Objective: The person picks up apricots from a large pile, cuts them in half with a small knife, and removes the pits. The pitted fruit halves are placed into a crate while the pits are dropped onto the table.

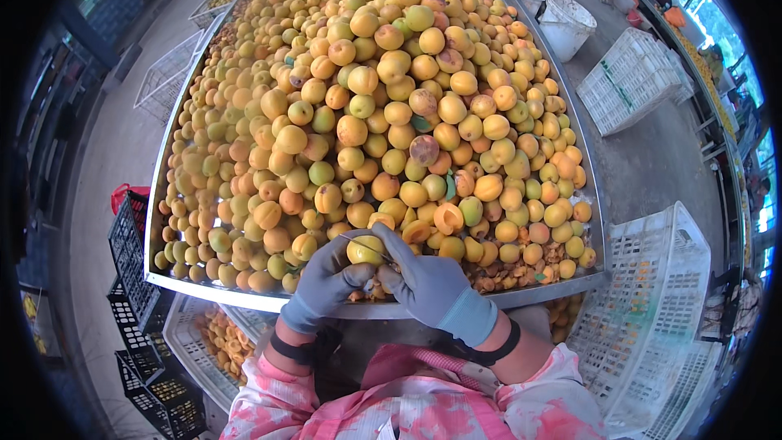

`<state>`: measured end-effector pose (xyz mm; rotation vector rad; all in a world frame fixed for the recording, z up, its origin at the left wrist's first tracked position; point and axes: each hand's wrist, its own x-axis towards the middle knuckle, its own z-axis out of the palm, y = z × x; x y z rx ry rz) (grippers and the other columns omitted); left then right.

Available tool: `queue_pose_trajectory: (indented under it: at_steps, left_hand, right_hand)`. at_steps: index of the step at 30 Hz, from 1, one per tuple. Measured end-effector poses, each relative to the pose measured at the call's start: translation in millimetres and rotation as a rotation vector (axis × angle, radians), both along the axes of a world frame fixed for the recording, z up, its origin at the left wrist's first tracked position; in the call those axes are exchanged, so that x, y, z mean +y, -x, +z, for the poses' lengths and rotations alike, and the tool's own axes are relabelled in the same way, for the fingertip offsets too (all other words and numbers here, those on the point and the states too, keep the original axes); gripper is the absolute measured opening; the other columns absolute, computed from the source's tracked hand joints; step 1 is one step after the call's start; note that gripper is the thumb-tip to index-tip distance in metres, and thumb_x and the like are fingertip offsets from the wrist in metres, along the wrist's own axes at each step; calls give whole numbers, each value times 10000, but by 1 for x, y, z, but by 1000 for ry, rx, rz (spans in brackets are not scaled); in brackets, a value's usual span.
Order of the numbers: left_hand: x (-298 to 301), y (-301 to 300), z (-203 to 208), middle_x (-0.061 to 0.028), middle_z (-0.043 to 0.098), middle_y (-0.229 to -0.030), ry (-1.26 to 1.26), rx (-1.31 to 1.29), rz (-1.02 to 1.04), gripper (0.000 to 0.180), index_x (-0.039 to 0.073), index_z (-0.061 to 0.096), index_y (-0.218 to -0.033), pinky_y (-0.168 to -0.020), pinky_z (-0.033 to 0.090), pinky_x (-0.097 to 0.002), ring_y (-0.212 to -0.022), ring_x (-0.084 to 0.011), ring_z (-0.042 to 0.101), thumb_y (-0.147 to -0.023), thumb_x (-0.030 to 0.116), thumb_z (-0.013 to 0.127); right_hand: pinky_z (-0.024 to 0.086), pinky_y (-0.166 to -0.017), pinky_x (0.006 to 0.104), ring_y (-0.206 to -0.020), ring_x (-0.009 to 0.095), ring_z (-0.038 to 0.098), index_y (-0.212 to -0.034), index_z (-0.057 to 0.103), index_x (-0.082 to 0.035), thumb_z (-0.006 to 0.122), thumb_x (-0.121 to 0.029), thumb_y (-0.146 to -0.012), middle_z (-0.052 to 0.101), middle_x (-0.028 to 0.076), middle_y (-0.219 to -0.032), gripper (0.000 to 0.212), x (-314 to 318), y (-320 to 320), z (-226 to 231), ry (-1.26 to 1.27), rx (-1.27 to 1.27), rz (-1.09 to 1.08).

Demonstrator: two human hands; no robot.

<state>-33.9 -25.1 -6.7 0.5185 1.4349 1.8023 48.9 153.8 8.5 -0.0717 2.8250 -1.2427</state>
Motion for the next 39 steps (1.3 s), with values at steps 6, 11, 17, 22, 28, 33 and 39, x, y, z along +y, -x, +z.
queue_pose_trajectory:
  at_steps: [6, 11, 17, 22, 28, 33, 39]
  left_hand:
    - [5, -6, -20, -37, 601, -1076, -48, -122, 101, 515, 3, 508, -1252, -826, 466, -249, -955, -108, 560, -896, 346, 649]
    - [9, -5, 8, -19, 616, -967, -107, -95, 84, 490, -7, 512, -1248, -702, 457, -200, -782, -56, 547, -891, 294, 661]
    - [1, -2, -8, -18, 615, -954, -13, 18, 92, 472, -14, 509, -1243, -689, 446, -189, -784, -38, 531, -890, 256, 666]
    - [8, -10, -12, -10, 614, -960, -53, -184, 169, 465, -17, 504, -1251, -701, 446, -187, -800, -38, 532, -902, 253, 651]
    - [7, -8, 0, -14, 625, -977, -14, 16, 138, 483, -26, 502, -1258, -766, 466, -197, -858, -58, 559, -894, 249, 661]
    - [-1, -1, -13, -24, 636, -981, 71, 57, 86, 500, -26, 500, -1273, -688, 476, -191, -792, -69, 577, -885, 241, 669]
    - [9, -10, -18, -68, 604, -1133, -78, -279, 174, 612, -36, 507, -1270, -886, 461, -264, -1012, -140, 576, -884, 420, 637]
  right_hand:
    - [477, -540, 413, -623, 336, 635, -1469, 242, -105, 538, -291, -932, 631, 169, -711, 641, -7, 6, -16, 56, 121, -64]
    - [476, -537, 408, -612, 333, 633, -1479, 207, -104, 538, -290, -930, 624, 171, -708, 668, 1, 3, -14, 132, 172, 0]
    - [460, -510, 405, -563, 324, 611, -1476, 218, -107, 539, -300, -931, 591, 162, -651, 662, -1, 5, -21, 86, 107, 29]
    - [448, -496, 403, -549, 316, 606, -1474, 228, -111, 538, -309, -934, 579, 148, -622, 653, -9, 9, -31, 25, 206, -61]
    - [436, -481, 399, -539, 311, 601, -1468, 247, -110, 533, -310, -939, 574, 136, -611, 634, -2, 2, -23, 108, 140, -11]
    - [432, -468, 397, -533, 307, 598, -1455, 270, -103, 515, -324, -946, 579, 135, -615, 606, -8, 6, -27, 74, 57, 9]
    - [435, -465, 402, -539, 304, 604, -1461, 259, -106, 524, -350, -940, 589, 127, -619, 633, -14, 6, -30, 59, 141, -98]
